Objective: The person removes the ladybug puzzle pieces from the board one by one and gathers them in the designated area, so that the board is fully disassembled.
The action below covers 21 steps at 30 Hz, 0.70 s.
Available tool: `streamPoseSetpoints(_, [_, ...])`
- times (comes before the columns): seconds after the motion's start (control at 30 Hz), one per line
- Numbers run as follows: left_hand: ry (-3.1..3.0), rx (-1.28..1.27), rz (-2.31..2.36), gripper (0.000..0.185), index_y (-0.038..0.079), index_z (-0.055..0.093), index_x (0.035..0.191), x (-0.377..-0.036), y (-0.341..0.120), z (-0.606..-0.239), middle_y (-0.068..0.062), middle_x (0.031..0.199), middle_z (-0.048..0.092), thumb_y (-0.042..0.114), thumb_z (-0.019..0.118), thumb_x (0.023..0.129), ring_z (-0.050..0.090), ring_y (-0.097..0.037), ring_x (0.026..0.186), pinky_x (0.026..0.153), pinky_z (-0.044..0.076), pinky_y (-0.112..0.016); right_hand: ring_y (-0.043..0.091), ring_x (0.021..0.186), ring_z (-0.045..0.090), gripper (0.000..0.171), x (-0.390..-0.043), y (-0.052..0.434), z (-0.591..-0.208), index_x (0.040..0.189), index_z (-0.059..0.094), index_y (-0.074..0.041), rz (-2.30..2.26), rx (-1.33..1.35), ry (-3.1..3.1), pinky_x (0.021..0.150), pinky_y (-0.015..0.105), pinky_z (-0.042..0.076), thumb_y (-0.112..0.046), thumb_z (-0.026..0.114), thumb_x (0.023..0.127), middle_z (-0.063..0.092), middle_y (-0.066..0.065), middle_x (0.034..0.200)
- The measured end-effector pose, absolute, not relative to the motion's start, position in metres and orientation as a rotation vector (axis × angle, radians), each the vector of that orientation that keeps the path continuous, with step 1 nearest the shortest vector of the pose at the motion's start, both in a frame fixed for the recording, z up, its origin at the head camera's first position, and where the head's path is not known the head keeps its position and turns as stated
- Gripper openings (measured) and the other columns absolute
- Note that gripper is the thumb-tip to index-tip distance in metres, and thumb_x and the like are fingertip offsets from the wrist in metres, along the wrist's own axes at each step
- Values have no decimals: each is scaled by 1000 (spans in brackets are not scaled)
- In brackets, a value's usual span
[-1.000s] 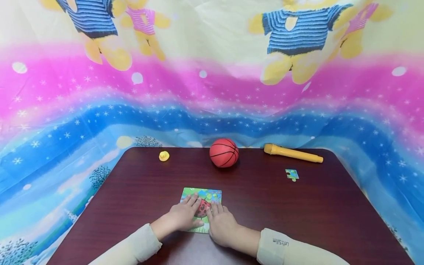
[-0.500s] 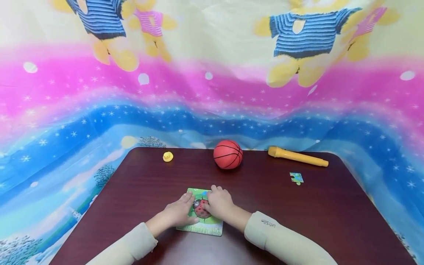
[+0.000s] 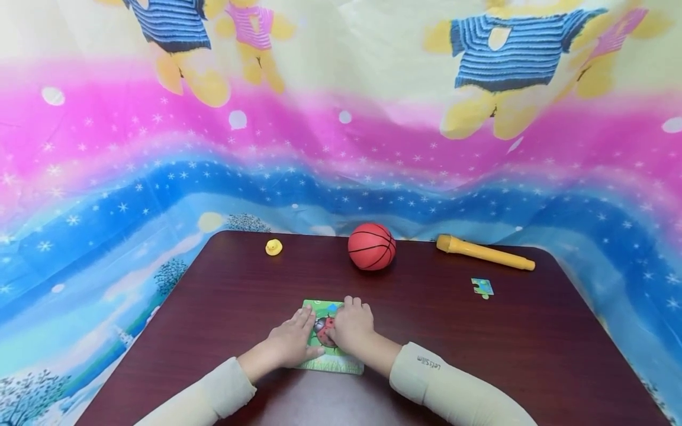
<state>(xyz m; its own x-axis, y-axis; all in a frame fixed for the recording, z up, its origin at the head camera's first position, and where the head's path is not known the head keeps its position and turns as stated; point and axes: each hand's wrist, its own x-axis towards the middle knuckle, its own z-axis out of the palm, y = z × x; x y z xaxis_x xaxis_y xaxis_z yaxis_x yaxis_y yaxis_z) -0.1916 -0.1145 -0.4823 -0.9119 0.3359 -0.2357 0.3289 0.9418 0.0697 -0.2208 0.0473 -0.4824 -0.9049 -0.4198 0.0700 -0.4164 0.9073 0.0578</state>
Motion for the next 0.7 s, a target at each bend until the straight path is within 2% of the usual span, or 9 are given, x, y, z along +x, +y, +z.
streamPoseSetpoints(0.13, [2850,491,47,84,4,29,147,-191,-113,-482,-12,155,21,61,47,89,23,-27,142,107,33,-42,23,80,47,49,-226,49,-480,90,69,-2,109,588,-3069,68,40,44,-50,70,76,50,8,84])
streamPoseSetpoints(0.23, [2850,478,55,84,5,29,148,-192,-114,-483,-12,155,21,62,48,89,22,-26,142,108,33,-42,23,80,46,43,-232,50,-477,97,70,-2,423,501,-3142,66,39,43,-40,72,76,51,7,84])
streamPoseSetpoints(0.37, [2845,466,82,86,4,28,148,-192,-115,-484,-12,156,19,62,48,88,21,-27,142,108,32,-42,27,93,51,44,-239,54,-473,112,67,2,1019,312,-3171,75,40,47,-25,70,77,58,13,101])
streamPoseSetpoints(0.5, [2833,451,109,86,4,27,148,-192,-115,-485,-12,156,18,63,48,88,20,-27,142,109,31,-43,33,111,52,45,-240,56,-472,118,62,6,1538,65,-3088,87,46,48,-15,65,78,57,20,122])
streamPoseSetpoints(0.7, [2832,446,124,87,4,27,148,-192,-114,-485,-12,156,19,62,49,88,20,-28,142,108,31,-43,34,114,48,43,-237,55,-470,118,63,4,1719,-136,-3006,90,48,44,-12,61,78,55,19,125])
